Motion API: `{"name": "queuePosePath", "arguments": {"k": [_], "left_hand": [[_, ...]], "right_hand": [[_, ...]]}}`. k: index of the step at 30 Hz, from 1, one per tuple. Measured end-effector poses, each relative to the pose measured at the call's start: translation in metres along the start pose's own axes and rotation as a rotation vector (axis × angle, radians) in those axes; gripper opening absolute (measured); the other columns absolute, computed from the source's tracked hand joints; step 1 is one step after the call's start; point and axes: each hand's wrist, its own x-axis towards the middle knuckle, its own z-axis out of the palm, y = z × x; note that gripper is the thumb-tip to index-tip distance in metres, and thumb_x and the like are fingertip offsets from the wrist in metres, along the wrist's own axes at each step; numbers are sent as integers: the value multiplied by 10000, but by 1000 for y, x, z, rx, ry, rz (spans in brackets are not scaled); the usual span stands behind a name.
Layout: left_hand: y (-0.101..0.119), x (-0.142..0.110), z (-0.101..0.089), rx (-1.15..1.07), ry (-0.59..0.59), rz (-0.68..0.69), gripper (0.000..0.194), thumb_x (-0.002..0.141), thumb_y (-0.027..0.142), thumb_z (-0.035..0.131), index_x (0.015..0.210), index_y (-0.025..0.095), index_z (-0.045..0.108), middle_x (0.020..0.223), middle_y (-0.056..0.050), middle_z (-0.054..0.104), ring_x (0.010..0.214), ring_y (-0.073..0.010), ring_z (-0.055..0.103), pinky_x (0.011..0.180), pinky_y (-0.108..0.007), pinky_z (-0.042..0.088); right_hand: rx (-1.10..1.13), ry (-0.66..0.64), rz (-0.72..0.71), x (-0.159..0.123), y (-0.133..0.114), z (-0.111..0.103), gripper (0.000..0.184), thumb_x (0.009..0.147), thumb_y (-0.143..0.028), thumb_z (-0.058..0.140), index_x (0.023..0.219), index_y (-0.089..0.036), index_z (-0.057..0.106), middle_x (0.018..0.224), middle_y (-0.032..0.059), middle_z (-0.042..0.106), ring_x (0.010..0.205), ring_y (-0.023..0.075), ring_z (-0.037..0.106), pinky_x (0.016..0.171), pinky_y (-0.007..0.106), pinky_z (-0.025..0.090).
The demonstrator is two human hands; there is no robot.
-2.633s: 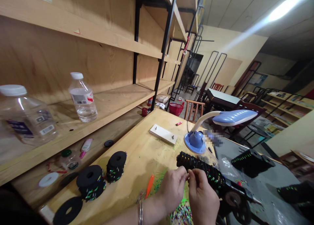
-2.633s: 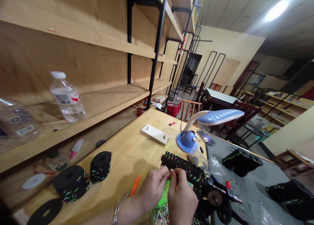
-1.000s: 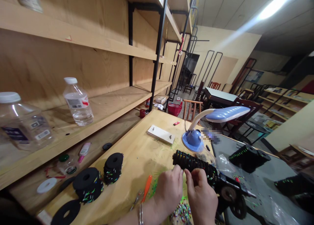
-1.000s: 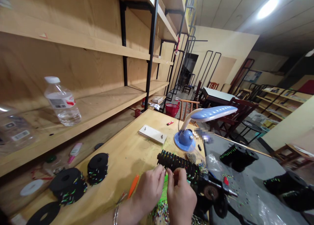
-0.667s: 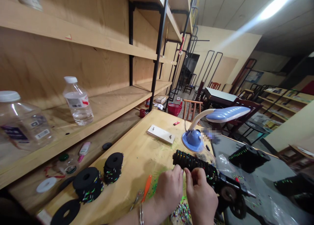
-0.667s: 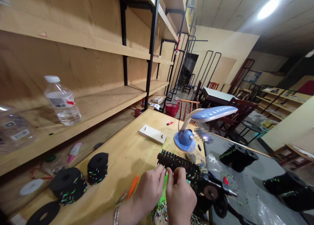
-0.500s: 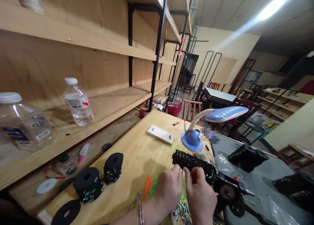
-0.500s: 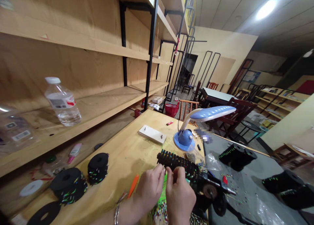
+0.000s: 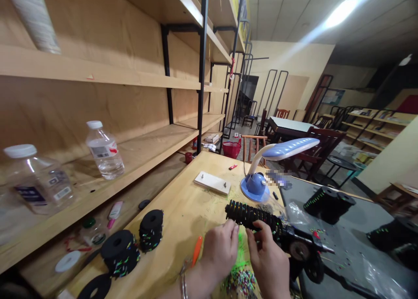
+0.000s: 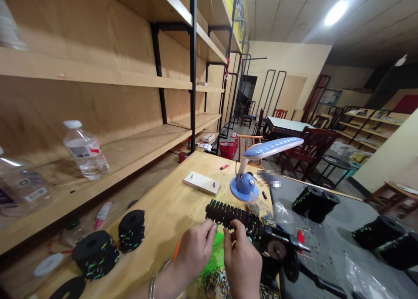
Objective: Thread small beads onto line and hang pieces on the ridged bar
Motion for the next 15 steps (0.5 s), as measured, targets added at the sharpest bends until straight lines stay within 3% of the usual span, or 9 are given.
{"name": "queuePosePath", "arguments": {"k": [6,9,13,15], "left_hand": [[-8,-11,-1,65,-91,-71,351,961,255,330,770,191,617,654,-73,695,592,-202,645,506,-286,242],[-15,-22,-6,155,-149,-97,339,942,216,349,775,187,643,679,-88,713,606,-217,654,519,-286,250],[-20,-37,-13,177,-189,-103,334,925,195,361,757,192,650,664,-77,699,603,-215,644,523,-281,265],[-19,-44,-16,149,-190,-98,326,923,205,368,755,198,648,649,-63,684,595,-209,635,519,-275,270]], "right_hand": [[111,-15,-28,-24,6,3,462,961,-544,322,1013,-192,616,600,1,699,424,149,635,434,222,452],[107,54,-125,-34,16,-5,399,975,-475,360,930,-202,647,673,34,729,512,159,664,519,232,491],[-21,256,-330,-10,21,-30,254,934,-387,497,926,-197,666,785,79,738,729,226,676,727,324,515],[-91,279,-377,15,17,-38,301,933,-404,484,1031,-180,660,907,111,744,897,276,652,830,397,497]]}}
